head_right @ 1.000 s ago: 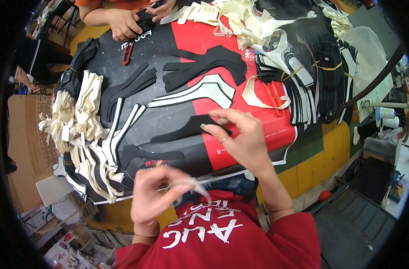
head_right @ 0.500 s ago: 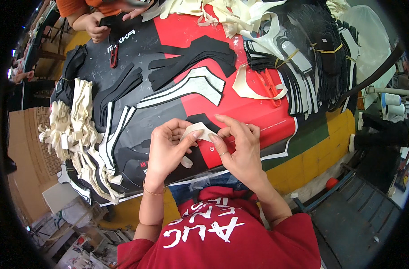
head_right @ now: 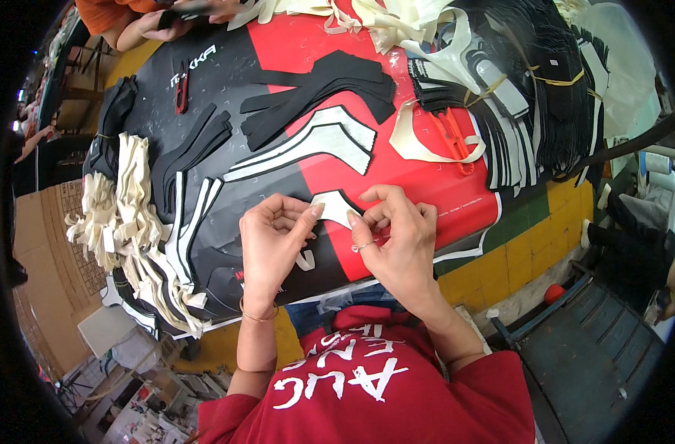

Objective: The person assembles gloves by placing white fabric pieces onto black glove-shaped cutouts on a table. They repeatedly pick up white pieces, align them on the black base, and press them into place. Another person works nearby on similar items.

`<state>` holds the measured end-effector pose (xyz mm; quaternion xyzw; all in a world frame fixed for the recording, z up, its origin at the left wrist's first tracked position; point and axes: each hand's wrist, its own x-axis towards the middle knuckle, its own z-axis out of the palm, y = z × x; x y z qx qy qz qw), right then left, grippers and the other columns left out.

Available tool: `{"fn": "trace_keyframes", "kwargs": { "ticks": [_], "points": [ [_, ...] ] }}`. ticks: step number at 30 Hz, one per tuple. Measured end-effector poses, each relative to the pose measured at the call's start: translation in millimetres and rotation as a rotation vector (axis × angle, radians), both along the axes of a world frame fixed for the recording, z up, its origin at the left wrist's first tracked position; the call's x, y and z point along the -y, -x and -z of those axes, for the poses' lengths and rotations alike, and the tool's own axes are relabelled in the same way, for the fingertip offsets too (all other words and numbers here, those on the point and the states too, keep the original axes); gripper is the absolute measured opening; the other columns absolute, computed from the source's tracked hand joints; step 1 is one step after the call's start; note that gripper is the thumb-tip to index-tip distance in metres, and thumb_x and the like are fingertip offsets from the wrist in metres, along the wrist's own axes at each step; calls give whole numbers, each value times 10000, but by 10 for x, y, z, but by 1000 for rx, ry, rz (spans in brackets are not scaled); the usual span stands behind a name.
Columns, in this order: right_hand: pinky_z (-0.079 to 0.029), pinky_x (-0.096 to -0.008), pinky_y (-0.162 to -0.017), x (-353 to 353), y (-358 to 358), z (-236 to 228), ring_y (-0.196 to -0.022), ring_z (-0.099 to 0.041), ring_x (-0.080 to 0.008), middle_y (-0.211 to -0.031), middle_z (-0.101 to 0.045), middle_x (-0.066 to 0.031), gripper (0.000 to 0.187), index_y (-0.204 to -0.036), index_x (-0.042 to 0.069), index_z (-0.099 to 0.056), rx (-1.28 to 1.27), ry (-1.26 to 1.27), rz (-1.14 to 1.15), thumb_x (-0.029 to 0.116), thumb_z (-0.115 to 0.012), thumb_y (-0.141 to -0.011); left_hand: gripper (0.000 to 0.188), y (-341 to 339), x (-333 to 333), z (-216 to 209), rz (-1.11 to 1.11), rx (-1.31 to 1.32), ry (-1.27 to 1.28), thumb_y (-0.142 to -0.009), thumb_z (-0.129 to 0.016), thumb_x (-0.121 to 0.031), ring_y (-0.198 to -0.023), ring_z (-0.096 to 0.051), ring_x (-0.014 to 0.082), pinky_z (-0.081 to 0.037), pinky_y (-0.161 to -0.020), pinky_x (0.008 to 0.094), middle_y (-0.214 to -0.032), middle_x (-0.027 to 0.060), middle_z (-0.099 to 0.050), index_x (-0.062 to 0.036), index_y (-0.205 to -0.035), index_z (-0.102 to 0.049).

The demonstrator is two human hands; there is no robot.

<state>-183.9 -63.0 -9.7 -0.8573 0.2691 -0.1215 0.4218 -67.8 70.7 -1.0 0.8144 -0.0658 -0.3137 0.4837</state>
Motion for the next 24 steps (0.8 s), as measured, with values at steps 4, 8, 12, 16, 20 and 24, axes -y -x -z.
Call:
{"fn": "trace_keyframes", "kwargs": {
  "ticks": [4,8,12,16,20,24],
  "points": [
    [-326,-361,-950,20,16,-22,-659,-594,-113,-699,-661,38,345,-1142,82,-563,-58,-64,0,111,-760,-860,189,5,11,-3,13,22,-2,-876,-775,-101,-535,-596,65,-469,-510,237,-620,59,-671,60,-820,-691],
    [-326,-360,-950,4,18,-26,-667,-593,-116,-694,-659,37,368,-1156,83,-548,-35,-47,-5,98,-757,-854,189,1,1,8,30,25,-14,-874,-796,-94,-587,-600,44,-472,-535,190,-664,24,-663,45,-820,-680],
    [-333,-359,-907,1,22,-8,-633,-583,-112,-675,-653,45,361,-1139,82,-546,-11,-10,7,96,-759,-848,188,6,-3,31,23,27,-7,-877,-791,-87,-585,-602,48,-478,-536,195,-666,28,-666,51,-819,-678],
    [-350,-355,-827,-11,-4,39,-560,-567,-100,-637,-634,66,333,-1096,80,-552,36,56,14,99,-764,-839,186,18,7,31,3,29,9,-878,-786,-78,-582,-608,52,-483,-535,199,-677,42,-680,60,-819,-677],
    [-355,-357,-826,-18,2,47,-562,-571,-102,-635,-628,67,333,-1090,82,-548,52,77,21,101,-765,-838,186,28,12,25,-1,39,-9,-878,-783,-76,-579,-612,55,-486,-531,201,-691,54,-694,67,-824,-678],
    [-354,-357,-831,-21,4,60,-566,-579,-102,-641,-634,69,333,-1091,82,-542,44,81,18,103,-763,-843,172,43,15,34,-3,82,18,-888,-763,-88,-492,-554,55,-437,-479,227,-575,44,-640,57,-824,-693]
  ]
}}
